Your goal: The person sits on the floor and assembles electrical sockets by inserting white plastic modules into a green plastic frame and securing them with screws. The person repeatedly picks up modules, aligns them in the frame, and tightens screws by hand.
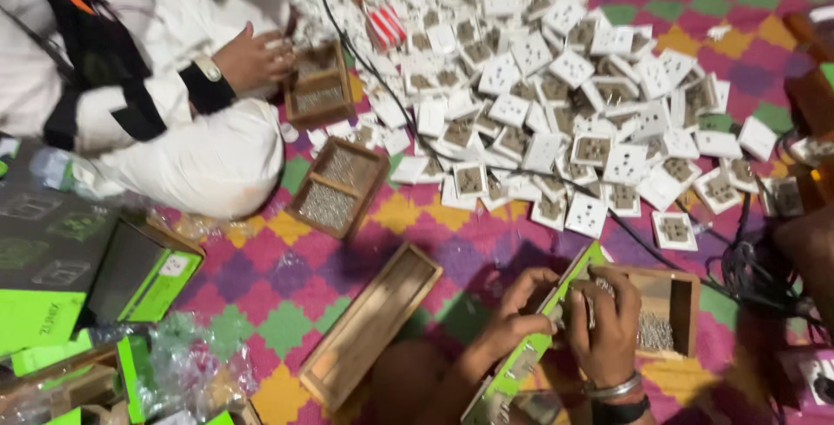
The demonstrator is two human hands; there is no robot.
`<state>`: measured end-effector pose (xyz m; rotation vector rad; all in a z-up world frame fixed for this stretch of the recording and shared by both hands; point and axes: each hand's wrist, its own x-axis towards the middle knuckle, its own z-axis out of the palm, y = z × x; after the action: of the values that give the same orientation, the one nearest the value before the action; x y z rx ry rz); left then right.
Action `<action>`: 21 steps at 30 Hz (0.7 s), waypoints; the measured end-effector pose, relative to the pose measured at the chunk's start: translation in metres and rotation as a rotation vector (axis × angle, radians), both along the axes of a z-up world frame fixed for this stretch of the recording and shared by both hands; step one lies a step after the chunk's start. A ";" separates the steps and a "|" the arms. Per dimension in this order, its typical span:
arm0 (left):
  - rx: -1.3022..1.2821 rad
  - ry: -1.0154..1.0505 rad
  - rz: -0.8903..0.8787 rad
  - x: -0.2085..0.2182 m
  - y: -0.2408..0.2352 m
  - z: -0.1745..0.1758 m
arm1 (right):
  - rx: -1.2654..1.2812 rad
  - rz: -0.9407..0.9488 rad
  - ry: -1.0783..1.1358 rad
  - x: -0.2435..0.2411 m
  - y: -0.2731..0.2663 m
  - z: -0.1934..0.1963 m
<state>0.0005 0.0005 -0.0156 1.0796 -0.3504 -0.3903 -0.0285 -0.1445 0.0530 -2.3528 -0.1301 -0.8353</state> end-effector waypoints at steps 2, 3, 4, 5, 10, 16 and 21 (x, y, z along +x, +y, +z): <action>-0.020 0.001 -0.022 -0.002 0.000 -0.002 | -0.023 -0.002 -0.022 -0.002 -0.002 -0.004; -0.051 0.108 -0.050 -0.002 0.000 -0.002 | -0.036 -0.002 -0.030 -0.002 -0.004 -0.005; -0.082 0.216 -0.078 -0.002 -0.001 -0.001 | -0.036 -0.011 -0.035 0.000 -0.006 -0.007; -0.110 0.332 -0.107 -0.003 -0.001 0.001 | -0.034 -0.022 -0.032 -0.001 -0.006 -0.009; -0.156 0.331 -0.137 -0.005 -0.004 0.007 | 0.035 -0.043 -0.022 -0.003 -0.010 -0.019; -0.113 0.273 -0.146 -0.007 -0.007 0.009 | 0.072 -0.076 -0.045 0.001 -0.011 -0.026; -0.104 0.302 -0.114 -0.010 -0.010 0.012 | 0.387 -0.065 0.100 0.009 -0.021 -0.030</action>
<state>-0.0092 -0.0091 -0.0035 0.8860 -0.1617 -0.6214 -0.0194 -0.1650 0.0235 -2.0357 0.1394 -0.6999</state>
